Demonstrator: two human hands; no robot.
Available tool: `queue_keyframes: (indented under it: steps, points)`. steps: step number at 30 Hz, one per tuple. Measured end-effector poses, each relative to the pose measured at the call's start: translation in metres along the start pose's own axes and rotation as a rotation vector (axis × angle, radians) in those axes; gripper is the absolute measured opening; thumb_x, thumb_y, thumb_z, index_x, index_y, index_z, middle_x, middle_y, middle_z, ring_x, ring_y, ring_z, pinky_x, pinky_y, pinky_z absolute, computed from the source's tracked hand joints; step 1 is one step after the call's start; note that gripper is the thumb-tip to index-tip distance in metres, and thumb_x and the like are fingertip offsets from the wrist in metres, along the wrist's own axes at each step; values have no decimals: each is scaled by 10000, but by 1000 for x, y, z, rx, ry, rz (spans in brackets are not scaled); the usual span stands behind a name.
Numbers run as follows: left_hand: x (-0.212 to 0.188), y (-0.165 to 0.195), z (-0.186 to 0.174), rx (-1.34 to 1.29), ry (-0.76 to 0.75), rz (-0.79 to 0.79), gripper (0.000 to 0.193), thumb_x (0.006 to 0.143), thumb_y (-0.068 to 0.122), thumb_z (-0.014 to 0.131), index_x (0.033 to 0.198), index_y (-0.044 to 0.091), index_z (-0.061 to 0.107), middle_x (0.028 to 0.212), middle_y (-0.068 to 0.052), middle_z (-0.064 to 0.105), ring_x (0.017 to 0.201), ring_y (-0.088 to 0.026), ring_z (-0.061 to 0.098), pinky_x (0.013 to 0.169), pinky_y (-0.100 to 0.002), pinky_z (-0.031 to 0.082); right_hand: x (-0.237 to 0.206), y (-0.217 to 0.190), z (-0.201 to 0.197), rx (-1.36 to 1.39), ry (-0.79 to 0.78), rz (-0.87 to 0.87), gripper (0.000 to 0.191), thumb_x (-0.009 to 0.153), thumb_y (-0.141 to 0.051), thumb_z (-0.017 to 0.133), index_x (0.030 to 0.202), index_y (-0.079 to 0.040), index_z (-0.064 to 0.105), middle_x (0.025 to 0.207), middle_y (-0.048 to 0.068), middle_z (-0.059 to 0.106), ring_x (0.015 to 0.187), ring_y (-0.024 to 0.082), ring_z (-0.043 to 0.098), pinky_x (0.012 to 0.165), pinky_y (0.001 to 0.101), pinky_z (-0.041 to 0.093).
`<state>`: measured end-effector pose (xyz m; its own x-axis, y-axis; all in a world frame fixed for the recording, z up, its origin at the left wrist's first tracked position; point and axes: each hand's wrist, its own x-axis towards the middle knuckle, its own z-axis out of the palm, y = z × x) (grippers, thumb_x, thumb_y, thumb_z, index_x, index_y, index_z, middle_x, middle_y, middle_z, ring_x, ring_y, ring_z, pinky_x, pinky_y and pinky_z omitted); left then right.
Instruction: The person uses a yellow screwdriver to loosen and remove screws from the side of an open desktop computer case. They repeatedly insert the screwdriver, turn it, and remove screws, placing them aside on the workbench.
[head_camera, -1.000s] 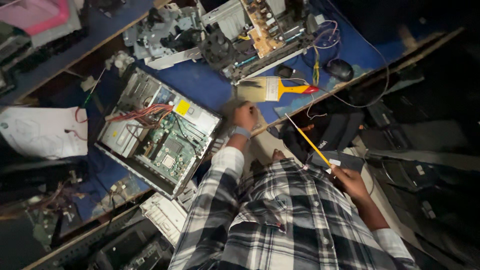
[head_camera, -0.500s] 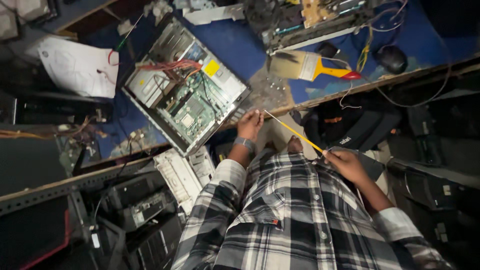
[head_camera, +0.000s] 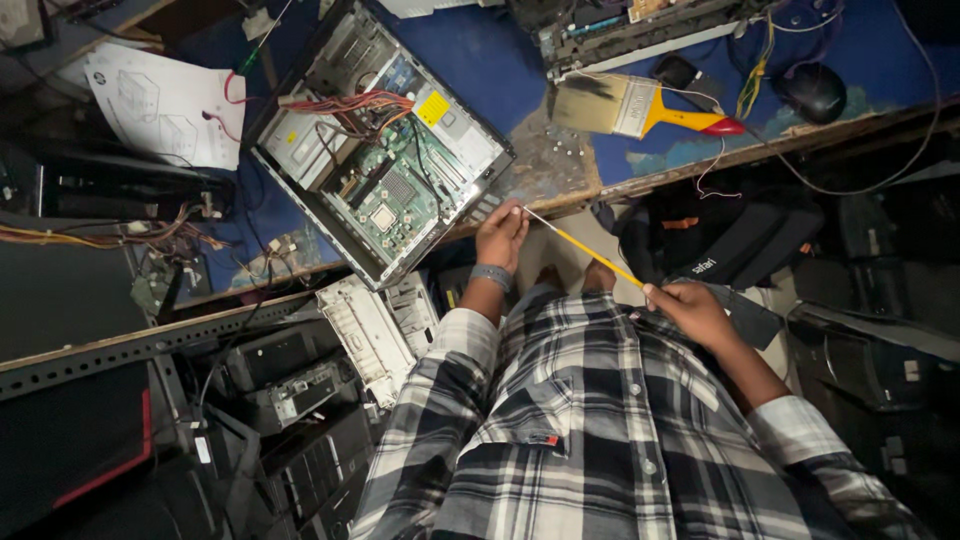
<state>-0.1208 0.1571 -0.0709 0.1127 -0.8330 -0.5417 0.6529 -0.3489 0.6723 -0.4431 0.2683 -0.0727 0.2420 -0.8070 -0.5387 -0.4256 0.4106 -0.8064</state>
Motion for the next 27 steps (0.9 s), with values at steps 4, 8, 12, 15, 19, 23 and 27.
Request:
queue_keyframes:
  steps: [4,8,12,15,19,23,27]
  points:
    - [-2,1,3,-21,3,-1,233,968,33,681,1199,18,699,1093,-57,716,996,-154,686,902,-297,592,-3,-2,-1,-70,29,139,509,969,-517,595,769,-80,764,468,-15,429,416,94,377,440,316,282]
    - [-4,3,6,-13,-34,3,230,987,33,672,1214,6,691,1094,-71,715,1000,-169,688,911,-298,587,-3,1,-2,-38,20,114,532,973,-530,587,768,-73,764,470,-22,445,417,83,401,438,304,308]
    - [-2,4,7,11,-58,-11,268,980,32,667,1247,19,683,1089,-72,720,988,-169,697,898,-295,584,-1,3,-3,19,23,87,530,970,-526,595,760,-68,760,469,-20,440,417,84,394,437,293,306]
    - [0,4,7,39,-78,-15,268,988,31,665,1255,21,681,1090,-67,723,984,-164,702,896,-296,586,-1,3,-4,100,-4,135,543,966,-520,604,746,-43,739,470,-22,424,416,90,366,437,292,280]
    - [2,4,7,103,-71,10,246,994,36,681,1241,37,680,1074,-52,717,976,-160,702,874,-302,587,-1,-4,-5,205,-26,217,524,944,-513,636,751,-38,745,496,-31,480,415,75,408,425,270,312]
    - [3,5,12,55,-25,34,246,941,42,709,1160,108,621,1045,-54,721,936,-175,699,821,-319,587,4,-14,-2,223,-101,294,548,951,-533,605,758,-35,729,506,-13,450,394,99,373,398,290,285]
    - [9,4,25,-86,154,9,314,882,30,741,1070,151,522,1002,-68,710,914,-210,716,800,-367,610,13,-23,6,127,-114,245,601,969,-561,555,751,-29,733,499,-21,482,397,85,440,401,274,339]
